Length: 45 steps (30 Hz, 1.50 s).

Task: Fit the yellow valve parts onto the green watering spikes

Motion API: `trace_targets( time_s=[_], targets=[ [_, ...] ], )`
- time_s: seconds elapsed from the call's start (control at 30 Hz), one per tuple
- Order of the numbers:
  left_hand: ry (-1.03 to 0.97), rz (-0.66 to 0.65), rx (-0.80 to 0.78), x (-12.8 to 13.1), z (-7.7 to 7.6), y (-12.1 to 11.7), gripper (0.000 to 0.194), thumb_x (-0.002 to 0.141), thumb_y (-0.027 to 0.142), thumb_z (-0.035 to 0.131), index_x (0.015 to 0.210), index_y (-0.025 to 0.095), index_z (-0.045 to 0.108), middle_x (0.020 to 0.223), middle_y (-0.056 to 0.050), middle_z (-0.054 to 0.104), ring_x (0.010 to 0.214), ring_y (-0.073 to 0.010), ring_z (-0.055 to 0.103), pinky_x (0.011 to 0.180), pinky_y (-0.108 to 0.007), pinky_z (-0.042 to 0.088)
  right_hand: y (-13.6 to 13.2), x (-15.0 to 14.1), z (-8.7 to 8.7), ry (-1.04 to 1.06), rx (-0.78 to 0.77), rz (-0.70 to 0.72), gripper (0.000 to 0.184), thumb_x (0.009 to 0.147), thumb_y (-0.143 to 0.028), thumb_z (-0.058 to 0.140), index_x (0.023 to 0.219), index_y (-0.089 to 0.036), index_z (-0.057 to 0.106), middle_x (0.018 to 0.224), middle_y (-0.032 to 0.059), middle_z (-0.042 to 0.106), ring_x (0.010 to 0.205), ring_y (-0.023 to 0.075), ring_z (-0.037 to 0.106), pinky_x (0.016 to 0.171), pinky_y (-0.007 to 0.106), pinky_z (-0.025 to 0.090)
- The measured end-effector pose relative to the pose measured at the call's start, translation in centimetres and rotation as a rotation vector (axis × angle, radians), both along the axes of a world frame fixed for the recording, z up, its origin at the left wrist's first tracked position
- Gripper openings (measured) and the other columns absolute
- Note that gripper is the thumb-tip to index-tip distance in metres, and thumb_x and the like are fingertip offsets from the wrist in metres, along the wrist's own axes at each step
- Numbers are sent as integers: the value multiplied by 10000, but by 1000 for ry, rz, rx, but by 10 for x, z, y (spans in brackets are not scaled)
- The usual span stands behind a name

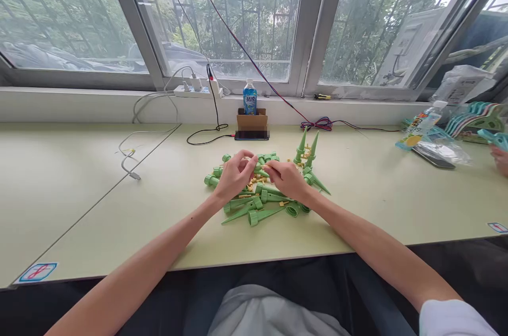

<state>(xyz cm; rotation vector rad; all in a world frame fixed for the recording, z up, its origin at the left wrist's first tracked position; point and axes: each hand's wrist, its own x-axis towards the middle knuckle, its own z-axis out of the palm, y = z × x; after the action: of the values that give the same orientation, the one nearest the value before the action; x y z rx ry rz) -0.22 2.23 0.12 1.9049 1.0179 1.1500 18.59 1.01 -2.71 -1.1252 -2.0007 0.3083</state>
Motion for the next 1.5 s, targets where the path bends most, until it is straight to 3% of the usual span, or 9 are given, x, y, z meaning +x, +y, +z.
trace_targets(
  time_s=[0.5, 0.9, 1.5],
  targets=[
    [76, -87, -24, -2, -2, -1, 388, 959, 571, 492, 1101, 212, 536, 607, 38, 610, 535, -142, 595, 575, -262, 499, 2, 1, -1, 49, -14, 29, 253, 1020, -295, 454, 820, -195, 572, 583, -31, 556, 497, 107, 438, 575, 236, 335],
    [86, -149, 18, -3, -3, -1, 359, 954, 503, 532, 1182, 229, 483, 638, 61, 518, 548, -140, 554, 565, -272, 486, 4, 5, -2, 52, -38, 26, 269, 1017, -278, 446, 785, -196, 555, 565, -28, 556, 491, 111, 454, 560, 243, 325],
    [141, -163, 118, -2, -6, -1, 366, 955, 387, 531, 1279, 254, 425, 813, 21, 508, 627, -108, 505, 572, -233, 480, 3, 4, 0, 62, -43, 28, 287, 1011, -290, 444, 742, -207, 500, 556, -29, 536, 489, 113, 448, 554, 247, 325]
  ],
)
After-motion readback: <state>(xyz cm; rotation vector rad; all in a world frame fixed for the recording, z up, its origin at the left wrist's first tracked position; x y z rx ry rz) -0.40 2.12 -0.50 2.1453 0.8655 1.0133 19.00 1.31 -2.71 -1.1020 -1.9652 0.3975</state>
